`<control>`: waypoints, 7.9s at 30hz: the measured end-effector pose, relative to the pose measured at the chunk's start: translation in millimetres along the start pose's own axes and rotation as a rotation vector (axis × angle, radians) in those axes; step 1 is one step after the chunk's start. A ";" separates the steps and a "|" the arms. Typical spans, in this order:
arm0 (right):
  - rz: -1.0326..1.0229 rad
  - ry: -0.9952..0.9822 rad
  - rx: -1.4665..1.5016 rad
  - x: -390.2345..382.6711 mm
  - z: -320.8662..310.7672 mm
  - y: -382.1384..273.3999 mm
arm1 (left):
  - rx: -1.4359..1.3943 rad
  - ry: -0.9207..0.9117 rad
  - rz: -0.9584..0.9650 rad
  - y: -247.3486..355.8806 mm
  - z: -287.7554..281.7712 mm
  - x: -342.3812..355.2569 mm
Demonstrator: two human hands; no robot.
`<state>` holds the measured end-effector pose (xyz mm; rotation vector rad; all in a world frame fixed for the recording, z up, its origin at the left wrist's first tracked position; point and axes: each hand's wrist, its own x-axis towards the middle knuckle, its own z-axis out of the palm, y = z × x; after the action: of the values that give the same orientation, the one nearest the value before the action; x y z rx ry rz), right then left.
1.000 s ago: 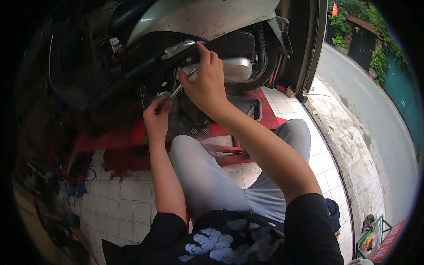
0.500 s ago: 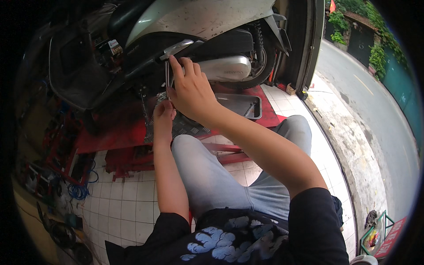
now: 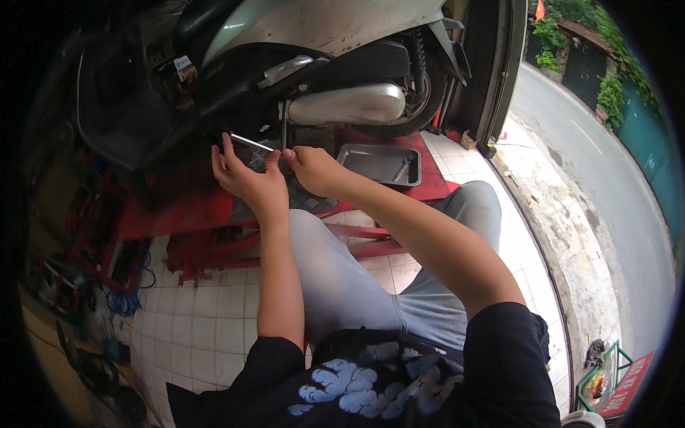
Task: The person uses a T-handle socket wrench to loosen several bolts on the engine cover of a scooter and places the removed bolts into a metal tray.
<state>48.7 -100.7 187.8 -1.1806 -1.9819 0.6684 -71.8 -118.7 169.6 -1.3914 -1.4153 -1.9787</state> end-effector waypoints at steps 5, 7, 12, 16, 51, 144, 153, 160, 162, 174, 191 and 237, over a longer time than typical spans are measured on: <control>0.078 -0.165 0.536 12.4 31.5 11.3 | -0.495 -0.328 -0.211 -7.2 6.5 -3.6; 0.164 -0.202 0.586 12.3 35.0 18.7 | -0.509 -0.361 -0.196 -0.5 2.8 -1.0; 0.225 -0.318 0.736 13.7 43.0 27.2 | -0.348 -0.471 -0.067 -6.5 -1.8 2.2; 0.232 -0.315 0.739 14.0 41.7 24.7 | -0.365 -0.493 -0.088 -10.2 0.2 4.6; -0.093 -0.133 1.057 33.6 -40.6 -15.3 | -0.986 -0.677 -0.425 -30.1 50.6 -41.8; -0.206 0.195 0.426 -20.2 -6.4 14.0 | -0.546 -0.569 -0.249 -32.4 18.0 -5.9; -0.086 -0.041 0.792 -13.7 42.1 31.4 | -0.928 -0.343 -0.826 -3.2 9.7 38.6; -0.155 -0.067 0.577 -43.2 32.8 18.8 | -1.085 -0.235 -0.917 -42.0 -4.6 38.0; -0.137 -0.054 0.569 -40.2 31.4 17.3 | -1.262 -0.418 -0.818 -52.3 -3.8 17.9; 0.007 0.008 0.800 -52.7 46.2 56.5 | -0.982 -0.650 -0.815 -33.7 -14.5 6.8; -0.137 0.346 0.344 -13.6 -13.0 -5.0 | -1.438 -0.815 -0.668 -82.9 13.1 9.7; -0.041 -0.120 0.276 27.1 -6.8 -13.9 | -0.940 -0.631 -0.710 -51.5 -20.1 34.6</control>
<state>38.3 -82.3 210.7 -0.9502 -1.9299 0.9765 -135.4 -104.2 171.3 -2.2835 -1.3679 -3.1023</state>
